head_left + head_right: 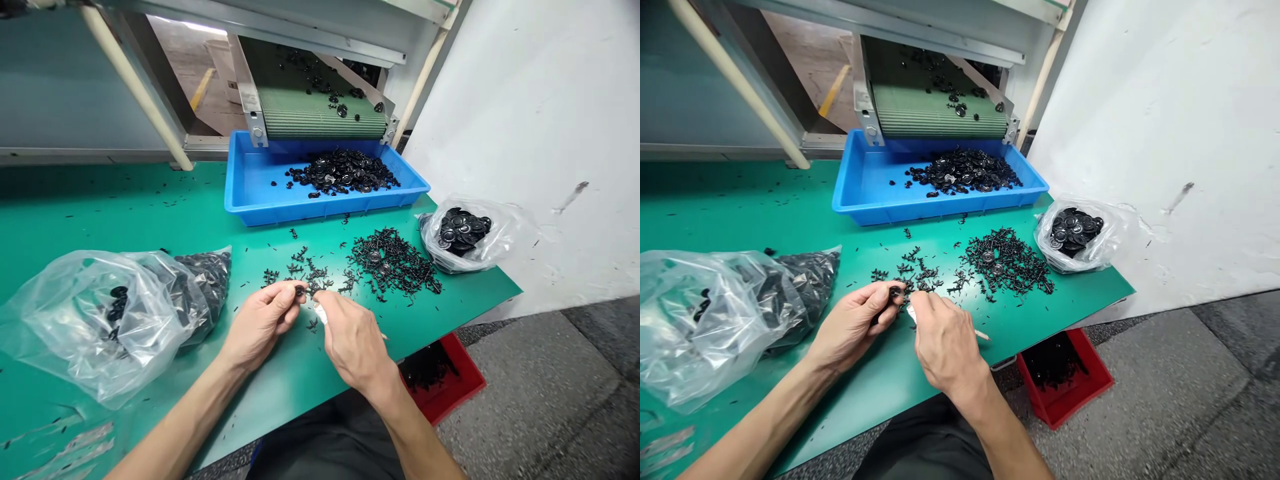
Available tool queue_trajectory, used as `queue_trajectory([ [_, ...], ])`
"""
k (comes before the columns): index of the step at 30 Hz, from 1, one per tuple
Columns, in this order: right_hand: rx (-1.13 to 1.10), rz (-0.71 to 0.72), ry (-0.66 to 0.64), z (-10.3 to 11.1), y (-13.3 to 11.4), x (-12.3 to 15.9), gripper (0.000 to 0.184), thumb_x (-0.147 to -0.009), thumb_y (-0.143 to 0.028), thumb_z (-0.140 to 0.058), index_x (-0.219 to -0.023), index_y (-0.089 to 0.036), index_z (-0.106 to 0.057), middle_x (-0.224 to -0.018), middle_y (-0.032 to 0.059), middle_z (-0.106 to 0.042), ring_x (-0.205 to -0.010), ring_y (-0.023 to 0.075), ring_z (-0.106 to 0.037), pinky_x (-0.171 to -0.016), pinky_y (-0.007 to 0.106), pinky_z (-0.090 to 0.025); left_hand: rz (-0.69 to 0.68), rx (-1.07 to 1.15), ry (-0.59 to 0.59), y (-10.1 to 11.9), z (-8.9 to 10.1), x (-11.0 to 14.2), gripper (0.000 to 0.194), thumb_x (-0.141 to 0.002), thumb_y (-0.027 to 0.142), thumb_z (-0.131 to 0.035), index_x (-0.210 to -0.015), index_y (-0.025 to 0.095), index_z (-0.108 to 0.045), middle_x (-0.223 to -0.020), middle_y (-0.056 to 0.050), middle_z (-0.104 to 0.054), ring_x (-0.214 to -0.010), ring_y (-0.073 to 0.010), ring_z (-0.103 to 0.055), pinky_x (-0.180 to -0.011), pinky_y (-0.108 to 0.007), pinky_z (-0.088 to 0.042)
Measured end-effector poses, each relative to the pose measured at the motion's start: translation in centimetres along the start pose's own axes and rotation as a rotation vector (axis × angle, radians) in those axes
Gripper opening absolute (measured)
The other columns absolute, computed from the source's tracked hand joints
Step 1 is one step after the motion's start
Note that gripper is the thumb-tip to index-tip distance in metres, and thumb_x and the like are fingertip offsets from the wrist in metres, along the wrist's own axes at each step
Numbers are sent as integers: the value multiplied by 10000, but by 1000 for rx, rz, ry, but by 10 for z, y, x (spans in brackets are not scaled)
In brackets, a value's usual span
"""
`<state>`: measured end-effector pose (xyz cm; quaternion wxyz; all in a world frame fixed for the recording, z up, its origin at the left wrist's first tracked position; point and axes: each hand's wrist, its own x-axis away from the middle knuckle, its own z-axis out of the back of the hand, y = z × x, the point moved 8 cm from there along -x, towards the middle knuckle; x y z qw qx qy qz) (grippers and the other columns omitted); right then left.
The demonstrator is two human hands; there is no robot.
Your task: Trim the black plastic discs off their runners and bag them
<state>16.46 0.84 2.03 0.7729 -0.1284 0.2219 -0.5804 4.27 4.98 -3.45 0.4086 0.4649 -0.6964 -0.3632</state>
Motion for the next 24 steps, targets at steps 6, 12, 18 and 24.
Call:
queue_trajectory([
  [6, -98, -6, 91, 6, 2, 3, 414, -874, -13, -368, -1157, -160, -632, -1037, 99, -704, -927, 216, -655, -797, 316, -511, 0, 69, 12, 1, 0, 1, 311, -743, 364, -825, -937, 131, -759, -802, -62, -675, -459, -12, -414, -359, -114, -243],
  [12, -215, -29, 104, 4, 7, 5, 482, -836, 9, -385, -1194, -180, -644, -1081, 82, -708, -997, 204, -665, -859, 303, -519, 99, 168, 38, -6, 1, 2, 376, -719, 301, -848, -1042, 150, -729, -636, -6, -624, -418, -10, -359, -330, -89, -228],
  [18, -244, -47, 103, 1, 8, 4, 480, -830, 8, -404, -1186, -184, -662, -1074, 83, -713, -1021, 206, -667, -900, 314, -521, 84, 193, 37, -6, -1, 2, 286, -721, 258, -844, -941, 138, -706, -755, -33, -665, -450, -18, -408, -314, -79, -244],
  [24, -262, -61, 93, -1, 11, 3, 463, -824, 11, -410, -1142, -192, -679, -1070, 78, -716, -1028, 201, -666, -906, 308, -517, 94, 228, 29, -7, -3, 1, 328, -718, 243, -850, -999, 168, -699, -847, -49, -698, -448, -11, -427, -311, -71, -255],
])
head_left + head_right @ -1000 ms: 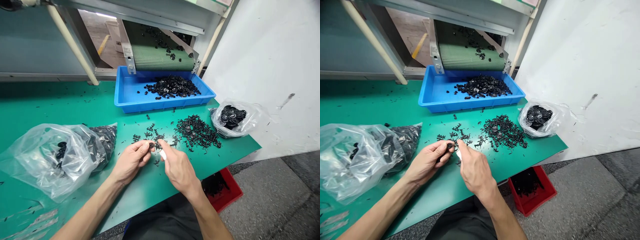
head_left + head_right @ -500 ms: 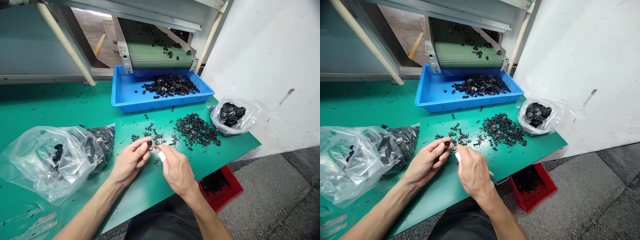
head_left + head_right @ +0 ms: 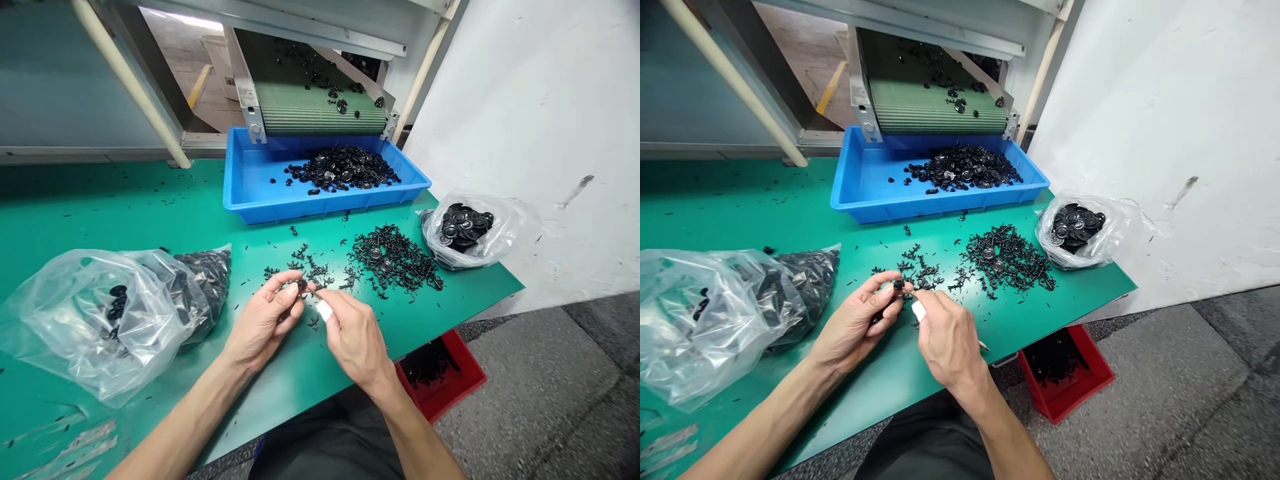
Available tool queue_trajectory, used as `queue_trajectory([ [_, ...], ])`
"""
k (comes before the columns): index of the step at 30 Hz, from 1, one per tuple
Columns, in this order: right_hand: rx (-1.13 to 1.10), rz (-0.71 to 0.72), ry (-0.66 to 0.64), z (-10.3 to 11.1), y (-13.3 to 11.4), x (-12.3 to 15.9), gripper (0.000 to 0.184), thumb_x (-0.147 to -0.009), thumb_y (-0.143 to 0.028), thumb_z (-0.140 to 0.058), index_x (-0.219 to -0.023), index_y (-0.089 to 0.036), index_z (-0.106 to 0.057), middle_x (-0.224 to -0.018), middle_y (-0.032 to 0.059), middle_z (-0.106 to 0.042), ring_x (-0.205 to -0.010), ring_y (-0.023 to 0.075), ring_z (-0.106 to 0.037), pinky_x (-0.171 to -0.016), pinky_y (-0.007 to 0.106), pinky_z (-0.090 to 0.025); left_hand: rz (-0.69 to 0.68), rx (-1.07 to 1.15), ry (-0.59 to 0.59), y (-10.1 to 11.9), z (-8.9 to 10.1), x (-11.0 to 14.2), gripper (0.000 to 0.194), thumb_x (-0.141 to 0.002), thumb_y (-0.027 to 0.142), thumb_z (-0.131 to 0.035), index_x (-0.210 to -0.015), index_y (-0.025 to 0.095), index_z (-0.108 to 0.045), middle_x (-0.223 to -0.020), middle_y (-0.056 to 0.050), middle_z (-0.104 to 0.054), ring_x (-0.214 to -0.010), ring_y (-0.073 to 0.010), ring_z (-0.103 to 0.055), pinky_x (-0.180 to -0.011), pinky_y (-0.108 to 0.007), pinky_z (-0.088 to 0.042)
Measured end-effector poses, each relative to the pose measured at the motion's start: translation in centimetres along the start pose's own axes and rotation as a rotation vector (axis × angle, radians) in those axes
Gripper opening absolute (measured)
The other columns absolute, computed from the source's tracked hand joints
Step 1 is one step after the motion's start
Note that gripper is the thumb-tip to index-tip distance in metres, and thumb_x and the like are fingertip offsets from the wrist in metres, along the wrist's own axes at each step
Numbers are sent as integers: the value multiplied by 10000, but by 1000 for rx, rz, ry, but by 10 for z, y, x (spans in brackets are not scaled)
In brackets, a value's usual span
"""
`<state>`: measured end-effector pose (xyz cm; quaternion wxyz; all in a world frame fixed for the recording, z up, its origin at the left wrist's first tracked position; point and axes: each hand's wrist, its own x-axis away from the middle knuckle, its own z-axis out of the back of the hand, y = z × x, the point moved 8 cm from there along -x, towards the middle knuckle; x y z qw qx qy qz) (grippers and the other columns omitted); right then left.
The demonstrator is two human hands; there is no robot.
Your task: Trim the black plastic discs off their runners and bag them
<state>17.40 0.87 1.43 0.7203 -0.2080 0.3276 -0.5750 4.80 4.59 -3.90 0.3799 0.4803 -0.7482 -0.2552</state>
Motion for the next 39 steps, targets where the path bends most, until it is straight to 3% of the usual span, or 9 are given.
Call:
queue_trajectory([
  [3, -10, 2, 8, 0, 2, 0, 474, -826, 8, -402, -1161, -193, -671, -1076, 78, -715, -1030, 200, -665, -909, 309, -513, -5, 10, 10, 0, 1, 0, 388, -695, 251, -867, -1034, 153, -706, -851, -60, -705, -460, -18, -457, -313, -71, -275],
  [11, 15, 9, 26, 3, -1, 5, 450, -838, -7, -409, -1149, -191, -676, -1040, 74, -722, -971, 191, -671, -851, 281, -511, -11, 14, -21, 1, -1, 1, 262, -700, 217, -863, -878, 142, -686, -908, -65, -718, -467, -13, -470, -310, -66, -280],
  [17, 88, 50, 41, 3, -6, 7, 458, -841, -5, -407, -1174, -173, -672, -943, 73, -704, -880, 187, -648, -788, 287, -502, -35, 17, 27, 0, 2, 0, 393, -676, 206, -880, -1026, 153, -710, -930, -80, -725, -518, -35, -516, -318, -70, -307],
  [24, 68, 26, -2, 3, -4, 6, 508, -806, 15, -369, -1168, -174, -671, -911, 65, -646, -854, 188, -589, -752, 295, -476, -38, -6, 17, -4, 2, 0, 319, -659, 209, -886, -888, 154, -672, -871, -59, -720, -517, -40, -511, -331, -75, -299],
  [32, 60, 47, 81, 7, -8, 9, 512, -829, 15, -356, -1200, -181, -650, -915, 67, -661, -879, 190, -604, -767, 289, -462, -159, -238, 77, 4, 3, 5, 295, -702, 240, -842, -953, 197, -694, -928, -42, -731, -579, -67, -580, -398, -106, -367],
  [39, 127, 83, 103, 9, -11, 13, 479, -833, 19, -374, -1155, -168, -675, -836, 57, -628, -800, 183, -569, -705, 280, -444, -267, -418, 108, 13, 1, 10, 197, -718, 217, -812, -879, 198, -700, -897, -28, -747, -599, -95, -605, -472, -167, -431],
])
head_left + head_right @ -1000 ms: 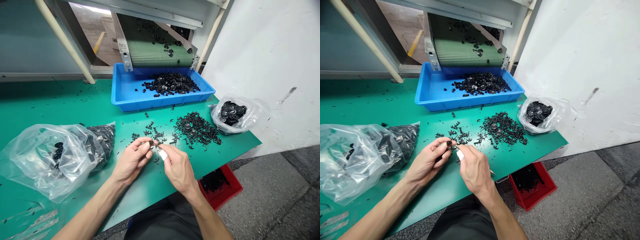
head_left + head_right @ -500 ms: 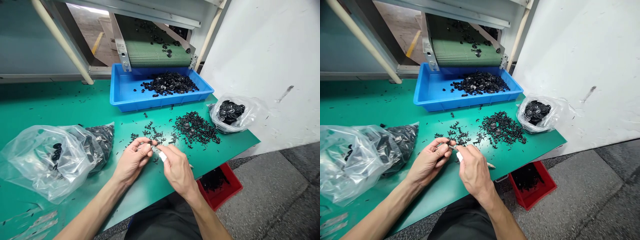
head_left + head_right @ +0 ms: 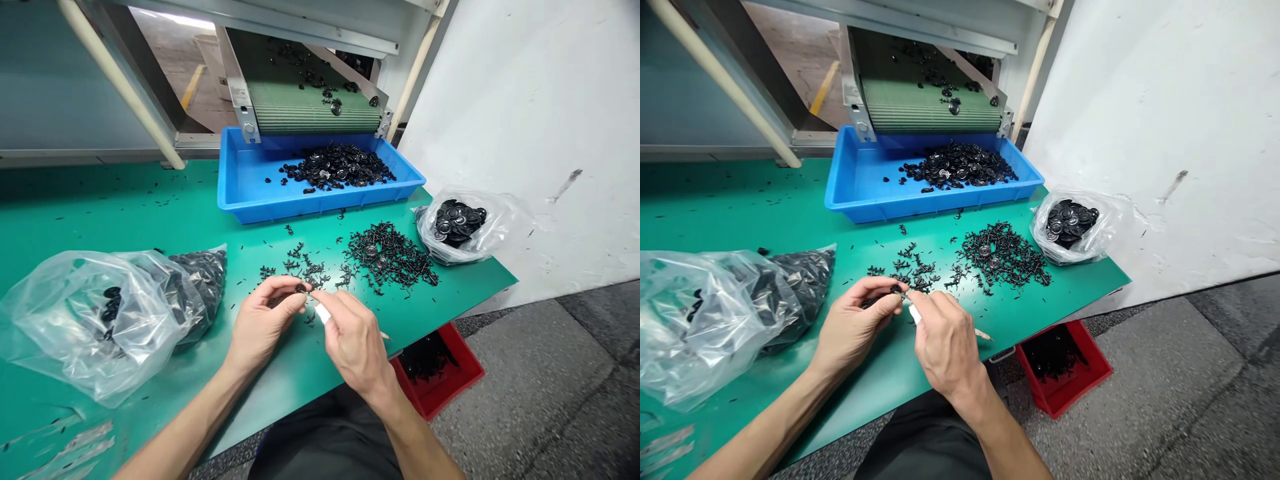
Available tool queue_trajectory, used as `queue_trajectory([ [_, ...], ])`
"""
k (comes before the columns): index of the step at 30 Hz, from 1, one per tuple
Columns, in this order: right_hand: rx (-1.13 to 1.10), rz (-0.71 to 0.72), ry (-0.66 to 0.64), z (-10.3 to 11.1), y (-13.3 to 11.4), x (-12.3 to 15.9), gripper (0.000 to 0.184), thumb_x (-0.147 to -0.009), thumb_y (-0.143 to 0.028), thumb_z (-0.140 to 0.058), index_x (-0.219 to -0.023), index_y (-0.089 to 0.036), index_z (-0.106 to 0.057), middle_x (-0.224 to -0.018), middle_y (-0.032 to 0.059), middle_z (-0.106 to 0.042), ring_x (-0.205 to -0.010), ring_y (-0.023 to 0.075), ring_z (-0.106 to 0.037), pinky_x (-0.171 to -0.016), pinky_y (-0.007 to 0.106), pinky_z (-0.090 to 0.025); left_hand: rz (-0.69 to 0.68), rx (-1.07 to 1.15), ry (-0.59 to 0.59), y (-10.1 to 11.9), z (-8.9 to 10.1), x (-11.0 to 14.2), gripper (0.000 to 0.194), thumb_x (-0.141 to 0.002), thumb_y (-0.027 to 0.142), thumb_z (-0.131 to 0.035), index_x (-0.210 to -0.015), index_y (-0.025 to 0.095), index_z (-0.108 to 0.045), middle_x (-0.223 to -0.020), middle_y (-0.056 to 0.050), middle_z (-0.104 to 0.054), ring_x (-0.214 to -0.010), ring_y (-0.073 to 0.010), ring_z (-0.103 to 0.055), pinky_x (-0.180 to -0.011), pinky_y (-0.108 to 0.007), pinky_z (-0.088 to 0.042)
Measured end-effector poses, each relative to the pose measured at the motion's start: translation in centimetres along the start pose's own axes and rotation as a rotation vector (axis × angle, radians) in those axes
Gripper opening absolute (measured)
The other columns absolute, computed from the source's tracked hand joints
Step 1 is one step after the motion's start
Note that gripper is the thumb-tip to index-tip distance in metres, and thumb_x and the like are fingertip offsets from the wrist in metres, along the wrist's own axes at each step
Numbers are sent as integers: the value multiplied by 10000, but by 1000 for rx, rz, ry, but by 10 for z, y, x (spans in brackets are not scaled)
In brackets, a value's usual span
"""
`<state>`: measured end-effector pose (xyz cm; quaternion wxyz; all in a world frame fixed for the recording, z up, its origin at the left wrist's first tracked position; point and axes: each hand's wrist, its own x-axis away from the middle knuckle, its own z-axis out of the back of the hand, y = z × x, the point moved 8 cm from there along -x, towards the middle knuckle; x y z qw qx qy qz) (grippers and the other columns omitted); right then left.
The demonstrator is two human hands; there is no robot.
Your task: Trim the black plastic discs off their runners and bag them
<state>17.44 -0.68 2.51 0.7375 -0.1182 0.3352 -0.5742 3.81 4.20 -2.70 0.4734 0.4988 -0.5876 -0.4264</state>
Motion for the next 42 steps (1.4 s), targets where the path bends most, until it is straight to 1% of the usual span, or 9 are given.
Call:
queue_trajectory([
  [5, 20, -26, 12, 1, 0, -1, 479, -855, 12, -377, -1177, -172, -681, -831, 53, -593, -747, 167, -555, -689, 272, -452, -44, 18, -21, 5, -4, 1, 230, -707, 188, -813, -842, 213, -629, -891, -12, -759, -592, -108, -610, -525, -204, -462],
  [10, -25, -48, 5, 1, 5, 0, 484, -862, 8, -385, -1183, -195, -684, -868, 51, -598, -790, 160, -575, -721, 268, -467, -32, -52, -41, 4, -4, 2, 172, -760, 223, -774, -880, 203, -652, -848, -24, -749, -582, -118, -604, -503, -210, -444],
  [14, -80, -45, 12, 2, 6, 2, 441, -881, -22, -405, -1163, -202, -693, -878, 45, -617, -779, 149, -585, -724, 258, -467, -22, 5, -52, 4, -5, 3, 211, -730, 216, -802, -865, 204, -641, -894, -27, -760, -590, -112, -606, -553, -225, -480],
  [19, -23, -27, 40, 3, 4, 3, 411, -901, -47, -423, -1163, -201, -700, -831, 39, -596, -713, 137, -562, -682, 247, -461, 1, 76, -36, 1, -6, 3, 252, -711, 206, -820, -842, 208, -605, -934, -20, -770, -590, -102, -611, -619, -241, -518],
  [25, -40, 2, 74, 3, 0, 2, 371, -933, -63, -413, -1130, -181, -705, -844, 51, -588, -750, 144, -571, -724, 263, -483, -16, 89, -6, 3, -6, 5, 272, -685, 191, -832, -815, 205, -594, -911, -24, -773, -588, -116, -623, -620, -260, -533],
  [30, -86, -45, 77, 2, -4, 2, 351, -927, -57, -420, -1066, -185, -716, -858, 51, -595, -751, 142, -584, -714, 257, -487, -53, 53, 21, 6, -5, 7, 254, -691, 176, -824, -793, 204, -593, -915, -25, -773, -585, -119, -629, -597, -260, -536],
  [37, 56, -76, 184, -4, -12, 4, 319, -977, -113, -398, -995, -167, -712, -828, 67, -586, -727, 157, -589, -666, 256, -473, -62, 41, 34, 0, -4, 7, 231, -732, 213, -816, -804, 203, -597, -961, -31, -770, -597, -106, -616, -578, -240, -514],
  [40, 153, -73, 175, -11, -12, 4, 294, -980, -129, -410, -928, -169, -696, -793, 66, -605, -714, 170, -587, -631, 260, -437, -74, 24, 42, -2, -2, 5, 230, -744, 239, -815, -804, 198, -597, -964, -35, -767, -590, -99, -609, -570, -233, -499],
  [42, 152, -75, 141, -15, -10, 2, 268, -958, -114, -425, -895, -174, -678, -778, 58, -621, -704, 170, -584, -624, 262, -409, -83, 21, 40, -3, -2, 4, 228, -746, 248, -814, -802, 194, -600, -950, -36, -765, -590, -97, -609, -571, -229, -494],
])
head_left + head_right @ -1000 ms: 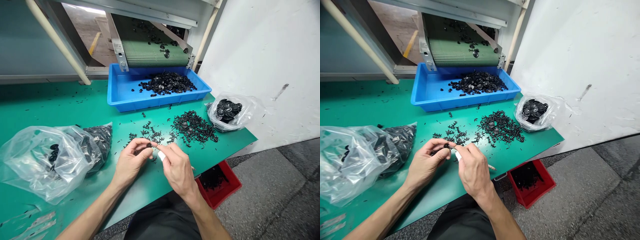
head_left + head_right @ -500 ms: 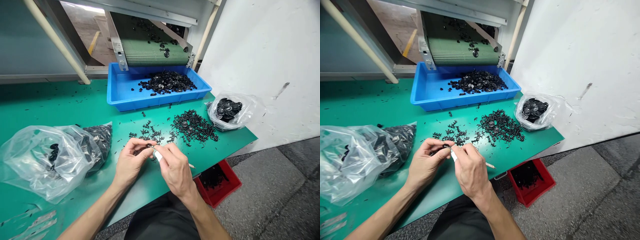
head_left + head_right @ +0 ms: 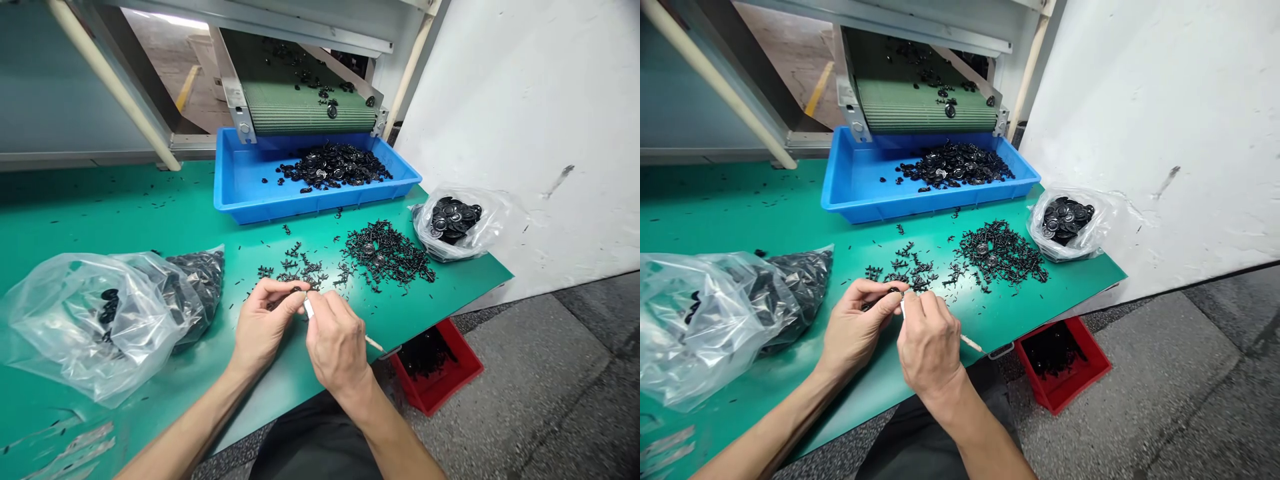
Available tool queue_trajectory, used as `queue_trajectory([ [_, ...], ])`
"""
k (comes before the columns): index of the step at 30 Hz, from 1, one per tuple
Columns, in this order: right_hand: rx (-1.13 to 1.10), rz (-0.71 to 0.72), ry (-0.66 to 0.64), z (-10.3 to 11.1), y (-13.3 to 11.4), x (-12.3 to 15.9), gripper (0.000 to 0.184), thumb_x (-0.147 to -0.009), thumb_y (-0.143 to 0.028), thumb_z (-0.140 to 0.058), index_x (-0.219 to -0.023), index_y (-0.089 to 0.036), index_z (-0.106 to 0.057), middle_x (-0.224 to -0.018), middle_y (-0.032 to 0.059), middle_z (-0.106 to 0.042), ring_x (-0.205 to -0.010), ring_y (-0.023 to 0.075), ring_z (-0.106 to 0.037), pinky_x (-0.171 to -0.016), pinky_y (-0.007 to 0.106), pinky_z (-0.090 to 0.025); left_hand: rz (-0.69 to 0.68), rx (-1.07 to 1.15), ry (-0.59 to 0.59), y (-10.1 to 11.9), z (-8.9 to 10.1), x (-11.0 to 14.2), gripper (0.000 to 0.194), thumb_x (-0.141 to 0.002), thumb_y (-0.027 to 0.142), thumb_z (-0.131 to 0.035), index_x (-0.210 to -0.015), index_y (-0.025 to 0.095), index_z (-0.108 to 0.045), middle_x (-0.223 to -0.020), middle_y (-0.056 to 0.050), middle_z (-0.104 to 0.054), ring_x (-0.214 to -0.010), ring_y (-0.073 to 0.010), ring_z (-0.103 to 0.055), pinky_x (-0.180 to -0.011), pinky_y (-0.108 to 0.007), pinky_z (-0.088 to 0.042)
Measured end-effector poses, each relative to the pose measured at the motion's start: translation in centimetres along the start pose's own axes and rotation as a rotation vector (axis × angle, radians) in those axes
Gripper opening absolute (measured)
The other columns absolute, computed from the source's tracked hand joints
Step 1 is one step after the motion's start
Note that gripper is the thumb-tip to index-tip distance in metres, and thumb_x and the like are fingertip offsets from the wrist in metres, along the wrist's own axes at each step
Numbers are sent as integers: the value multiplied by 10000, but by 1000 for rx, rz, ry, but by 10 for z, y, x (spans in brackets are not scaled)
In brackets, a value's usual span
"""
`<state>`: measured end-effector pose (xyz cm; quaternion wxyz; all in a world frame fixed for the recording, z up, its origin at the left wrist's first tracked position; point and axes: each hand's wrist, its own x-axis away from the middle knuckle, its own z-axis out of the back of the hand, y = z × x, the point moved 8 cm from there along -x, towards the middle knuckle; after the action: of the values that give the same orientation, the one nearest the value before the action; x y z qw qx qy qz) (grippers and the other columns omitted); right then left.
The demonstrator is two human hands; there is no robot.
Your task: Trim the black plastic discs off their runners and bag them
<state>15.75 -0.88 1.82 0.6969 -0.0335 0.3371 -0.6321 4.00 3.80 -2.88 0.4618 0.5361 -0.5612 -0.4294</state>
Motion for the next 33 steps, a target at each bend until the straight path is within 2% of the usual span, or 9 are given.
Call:
queue_trajectory([
  [4, -135, -61, -113, -9, 10, -5, 256, -877, -66, -431, -879, -191, -655, -778, 30, -641, -669, 152, -554, -607, 260, -349, 1, 4, -11, -2, 0, -3, 233, -734, 265, -821, -792, 181, -612, -939, -50, -762, -589, -95, -597, -567, -226, -486],
  [7, -287, -134, -215, -16, 21, -11, 269, -842, -68, -421, -848, -199, -656, -692, -6, -599, -611, 132, -489, -590, 251, -309, 10, -7, -9, -4, 1, -7, 254, -717, 284, -831, -791, 175, -613, -930, -52, -755, -592, -96, -586, -552, -220, -472],
  [11, -516, -244, -357, -30, 35, -17, 271, -872, -135, -423, -811, -199, -678, -599, -38, -525, -553, 108, -414, -557, 227, -281, 49, -47, -46, -9, -1, -11, 250, -753, 341, -797, -869, 168, -659, -728, -6, -696, -546, -86, -527, -483, -185, -400],
  [14, -520, -283, -382, -31, 40, -20, 261, -865, -136, -436, -782, -192, -678, -589, -36, -518, -556, 106, -400, -551, 230, -267, 51, -101, -81, -8, -4, -13, 256, -804, 366, -747, -946, 162, -686, -598, 34, -611, -478, -63, -437, -436, -164, -320],
  [18, -510, -266, -400, -33, 44, -23, 245, -817, -86, -444, -762, -191, -658, -585, -35, -499, -563, 106, -388, -548, 236, -254, 29, -167, -103, -5, -7, -16, 257, -812, 370, -734, -940, 152, -690, -571, 33, -592, -466, -60, -415, -424, -160, -307],
  [21, -725, -327, -517, -48, 49, -24, 195, -805, -117, -464, -732, -177, -633, -566, -43, -479, -529, 91, -384, -508, 213, -253, 65, -156, -110, -7, -7, -19, 271, -802, 388, -737, -927, 155, -678, -551, 36, -578, -444, -58, -400, -399, -152, -288],
  [26, -1135, -607, -691, -74, 56, -22, 141, -820, -181, -459, -841, -166, -598, -501, -86, -423, -402, 58, -240, -411, 189, -173, 119, -27, -119, -13, -4, -26, 329, -736, 400, -791, -909, 167, -636, -567, 25, -613, -407, -50, -379, -360, -140, -261],
  [29, -1156, -641, -647, -74, 60, -25, 122, -825, -186, -466, -856, -174, -584, -503, -89, -437, -389, 55, -245, -401, 188, -161, 126, -21, -118, -14, -2, -28, 360, -727, 411, -799, -934, 163, -643, -535, 33, -597, -391, -47, -372, -350, -133, -258],
  [33, -938, -499, -506, -61, 68, -34, 134, -827, -187, -503, -870, -179, -629, -582, -62, -524, -466, 66, -371, -445, 188, -240, 137, 21, -80, -13, 1, -29, 360, -705, 402, -822, -910, 162, -648, -698, -24, -695, -408, -35, -385, -343, -127, -247],
])
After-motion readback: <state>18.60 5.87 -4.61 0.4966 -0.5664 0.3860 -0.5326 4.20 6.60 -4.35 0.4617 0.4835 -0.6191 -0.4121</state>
